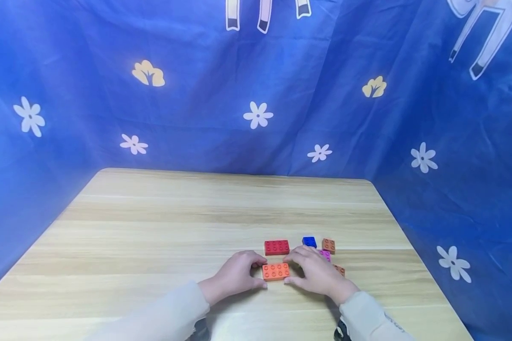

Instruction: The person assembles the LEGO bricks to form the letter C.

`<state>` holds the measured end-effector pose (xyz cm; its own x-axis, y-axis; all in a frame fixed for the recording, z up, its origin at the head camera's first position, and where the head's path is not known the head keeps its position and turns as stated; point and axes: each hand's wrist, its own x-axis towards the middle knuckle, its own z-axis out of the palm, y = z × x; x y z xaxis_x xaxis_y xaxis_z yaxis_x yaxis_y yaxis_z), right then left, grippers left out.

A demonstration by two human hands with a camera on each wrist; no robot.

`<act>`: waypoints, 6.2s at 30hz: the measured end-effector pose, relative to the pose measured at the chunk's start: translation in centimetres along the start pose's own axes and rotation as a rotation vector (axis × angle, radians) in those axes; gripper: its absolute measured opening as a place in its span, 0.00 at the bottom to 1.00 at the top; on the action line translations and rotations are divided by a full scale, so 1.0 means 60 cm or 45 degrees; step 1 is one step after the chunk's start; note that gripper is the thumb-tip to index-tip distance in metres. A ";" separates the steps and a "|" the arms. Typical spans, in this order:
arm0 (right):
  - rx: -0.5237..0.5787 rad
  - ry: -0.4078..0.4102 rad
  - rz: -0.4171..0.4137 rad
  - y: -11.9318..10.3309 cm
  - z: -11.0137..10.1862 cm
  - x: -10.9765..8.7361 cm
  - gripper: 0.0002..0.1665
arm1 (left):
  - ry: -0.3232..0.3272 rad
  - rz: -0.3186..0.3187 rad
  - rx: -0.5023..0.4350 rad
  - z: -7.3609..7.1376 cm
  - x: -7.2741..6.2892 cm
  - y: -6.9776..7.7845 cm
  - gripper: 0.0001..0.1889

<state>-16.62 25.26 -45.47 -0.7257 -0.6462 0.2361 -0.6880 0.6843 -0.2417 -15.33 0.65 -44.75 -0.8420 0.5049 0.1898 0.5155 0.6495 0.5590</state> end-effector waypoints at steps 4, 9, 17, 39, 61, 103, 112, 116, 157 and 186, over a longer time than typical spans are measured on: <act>-0.007 -0.005 -0.011 0.000 0.000 0.000 0.24 | 0.006 0.001 0.017 0.002 0.001 0.004 0.25; -0.012 -0.019 -0.008 -0.001 0.000 0.001 0.23 | 0.001 -0.005 0.033 0.002 0.002 0.006 0.22; 0.053 0.019 -0.015 -0.008 -0.002 0.012 0.22 | 0.016 0.024 0.019 -0.009 0.000 -0.004 0.21; 0.293 0.119 0.037 -0.068 0.002 0.091 0.22 | 0.040 0.018 -0.145 -0.094 -0.031 -0.067 0.20; 0.390 0.059 0.131 -0.126 0.061 0.138 0.24 | 0.044 -0.053 -0.136 -0.131 -0.079 -0.123 0.20; 0.238 0.039 0.130 -0.122 0.078 0.156 0.27 | 0.039 -0.161 -0.177 -0.116 -0.072 -0.156 0.19; 0.284 0.123 0.143 -0.095 0.043 0.130 0.28 | 0.042 -0.169 -0.180 -0.117 -0.071 -0.154 0.19; 0.280 0.178 0.154 -0.076 0.030 0.111 0.28 | 0.044 -0.165 -0.183 -0.117 -0.071 -0.154 0.20; -0.001 0.252 0.211 0.033 -0.027 -0.099 0.29 | 0.049 -0.137 -0.195 -0.118 -0.071 -0.157 0.20; -0.044 0.298 0.100 0.027 -0.032 -0.073 0.24 | 0.049 -0.133 -0.194 -0.116 -0.070 -0.159 0.20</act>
<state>-14.55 29.86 -45.09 -0.7531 -0.4974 0.4306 -0.6259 0.7433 -0.2362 -17.80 -11.63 -45.30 -0.8967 0.4152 0.1532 0.3973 0.6025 0.6922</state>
